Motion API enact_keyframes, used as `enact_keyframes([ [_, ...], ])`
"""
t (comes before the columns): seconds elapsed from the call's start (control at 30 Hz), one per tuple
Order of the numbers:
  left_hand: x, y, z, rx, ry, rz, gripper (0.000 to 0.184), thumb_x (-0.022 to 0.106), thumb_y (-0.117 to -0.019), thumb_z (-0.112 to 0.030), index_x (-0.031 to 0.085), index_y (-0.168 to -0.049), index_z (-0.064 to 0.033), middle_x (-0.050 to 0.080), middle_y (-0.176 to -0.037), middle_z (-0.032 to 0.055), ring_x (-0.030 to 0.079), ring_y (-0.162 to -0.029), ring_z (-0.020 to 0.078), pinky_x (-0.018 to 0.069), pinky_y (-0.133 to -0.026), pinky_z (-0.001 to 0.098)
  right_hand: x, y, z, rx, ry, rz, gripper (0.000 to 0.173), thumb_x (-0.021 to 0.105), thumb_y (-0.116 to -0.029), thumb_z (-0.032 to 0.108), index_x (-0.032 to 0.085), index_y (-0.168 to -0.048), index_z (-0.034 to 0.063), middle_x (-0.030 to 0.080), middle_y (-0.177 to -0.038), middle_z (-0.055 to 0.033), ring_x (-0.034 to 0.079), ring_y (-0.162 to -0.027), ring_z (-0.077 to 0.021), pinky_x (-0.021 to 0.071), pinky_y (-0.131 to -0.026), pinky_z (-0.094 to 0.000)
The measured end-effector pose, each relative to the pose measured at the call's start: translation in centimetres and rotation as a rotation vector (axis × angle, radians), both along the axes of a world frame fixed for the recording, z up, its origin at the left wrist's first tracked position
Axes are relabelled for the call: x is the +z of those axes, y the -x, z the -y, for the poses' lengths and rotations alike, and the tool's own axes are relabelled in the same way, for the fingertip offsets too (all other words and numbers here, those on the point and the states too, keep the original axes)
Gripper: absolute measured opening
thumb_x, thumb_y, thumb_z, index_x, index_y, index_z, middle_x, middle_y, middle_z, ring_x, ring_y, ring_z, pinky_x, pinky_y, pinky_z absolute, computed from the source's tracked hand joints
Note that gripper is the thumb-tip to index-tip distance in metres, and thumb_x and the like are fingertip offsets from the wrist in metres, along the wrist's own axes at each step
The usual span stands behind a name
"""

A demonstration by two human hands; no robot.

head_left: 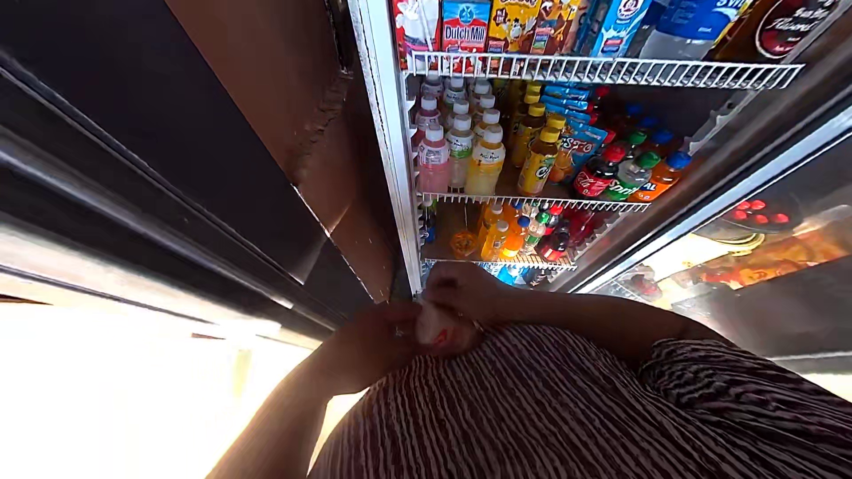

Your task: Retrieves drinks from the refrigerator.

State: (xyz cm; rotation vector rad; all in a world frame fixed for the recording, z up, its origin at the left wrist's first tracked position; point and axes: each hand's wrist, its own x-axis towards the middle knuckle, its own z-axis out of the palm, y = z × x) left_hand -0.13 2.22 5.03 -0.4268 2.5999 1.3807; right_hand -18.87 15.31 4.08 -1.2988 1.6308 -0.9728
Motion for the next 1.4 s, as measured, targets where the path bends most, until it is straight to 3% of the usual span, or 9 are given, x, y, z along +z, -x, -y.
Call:
enact_keyframes([
  [0.17,-0.9,0.2,-0.5,-0.042,0.015,-0.034,0.031,0.074,-0.091,-0.021,0.07,-0.12,-0.0106,0.07,-0.106,0.0036,0.064,-0.093,0.0087,0.054,-0.084,0.0337,-1.0,-0.1,-0.3,-0.002,-0.215,-0.038,0.024,0.055,-0.1076,0.023,0.059,-0.11,-0.0005,0.061,-0.085,-0.0072,0.059,-0.076,-0.0111,0.0508,-0.074,-0.0308],
  [0.37,-2.7,0.1,0.0,0.2,-0.305,0.086,0.032,0.072,-0.088,-0.015,0.067,-0.119,-0.012,0.068,-0.091,-0.0048,0.062,-0.071,0.0016,0.0542,-0.066,0.0226,-1.8,0.3,-1.7,0.102,0.267,-0.15,0.034,0.06,-0.1037,0.023,0.065,-0.124,-0.0041,0.066,-0.115,-0.0155,0.065,-0.103,-0.016,0.0558,-0.091,-0.0309],
  [0.47,-3.2,0.5,-0.4,0.229,-0.377,0.083,0.033,0.068,-0.0862,-0.016,0.066,-0.119,-0.0103,0.066,-0.081,-0.0041,0.059,-0.06,0.0044,0.0526,-0.057,0.0253,0.1,0.1,-1.6,0.216,-0.074,-0.285,0.06,0.071,-0.0967,0.038,0.058,-0.136,-0.0055,0.063,-0.13,-0.0256,0.062,-0.119,-0.0341,0.0486,-0.105,-0.0491],
  [0.53,-2.2,0.9,-0.6,0.223,-0.273,0.107,0.033,0.067,-0.0916,-0.019,0.066,-0.123,-0.0072,0.069,-0.093,0.0029,0.064,-0.074,0.0113,0.0559,-0.07,0.0345,0.3,0.3,-1.3,0.153,-0.135,-0.272,0.059,0.076,-0.0932,0.036,0.061,-0.131,-0.0064,0.064,-0.126,-0.0268,0.063,-0.115,-0.0361,0.049,-0.102,-0.0525],
  [0.73,-0.5,1.6,-0.9,0.29,-0.142,0.055,0.037,0.074,-0.0894,-0.023,0.066,-0.121,-0.0053,0.071,-0.099,0.0053,0.068,-0.08,0.0136,0.0583,-0.075,0.0362,-0.6,0.6,-1.2,-0.171,0.123,0.449,0.046,0.062,-0.097,0.012,0.047,-0.137,-0.0048,0.062,-0.12,-0.0107,0.064,-0.106,-0.0105,0.0541,-0.095,-0.0293],
  [0.97,-2.7,1.7,-0.1,0.327,-0.297,0.043,0.038,0.07,-0.0897,-0.017,0.063,-0.124,-0.0036,0.07,-0.086,0.003,0.065,-0.064,0.0102,0.0576,-0.061,0.0304,-0.5,3.4,-0.7,-0.206,0.456,1.051,0.064,0.066,-0.0955,0.051,0.037,-0.141,0.0166,0.07,-0.115,-0.0087,0.072,-0.102,-0.0287,0.0602,-0.09,-0.0481],
  [1.13,-3.1,2.0,-0.3,0.469,-0.508,-0.085,0.037,0.06,-0.0905,-0.009,0.055,-0.126,-0.0009,0.071,-0.082,0.0015,0.068,-0.064,0.0101,0.0593,-0.059,0.0277,8.2,7.3,-2.7,-0.381,0.513,0.601,0.04,0.027,-0.111,0.038,0.046,-0.133,0.01,0.067,-0.091,-0.0014,0.065,-0.068,-0.0104,0.0579,-0.062,-0.0259],
  [1.3,-4.5,1.4,0.2,0.484,-0.829,-0.293,0.035,0.065,-0.0872,-0.02,0.054,-0.119,-0.0096,0.074,-0.084,0.0019,0.071,-0.068,0.0124,0.0607,-0.059,0.0286,19.5,14.4,-5.9,-0.703,0.519,-0.214,0.059,0.052,-0.093,0.017,0.033,-0.149,0.0115,0.063,-0.109,-0.0066,0.065,-0.08,-0.0121,0.0561,-0.067,-0.0298],
  [1.4,-5.1,1.4,0.7,0.47,-0.969,-0.344,0.039,0.081,-0.0799,-0.025,0.062,-0.111,-0.0113,0.076,-0.088,0.0074,0.074,-0.071,0.0171,0.0622,-0.059,0.0313,25.0,17.0,-6.0,-0.843,0.228,-0.683,0.056,0.062,-0.0976,0.016,0.038,-0.147,0.0062,0.064,-0.118,-0.0185,0.068,-0.088,-0.0261,0.0564,-0.077,-0.0464],
])
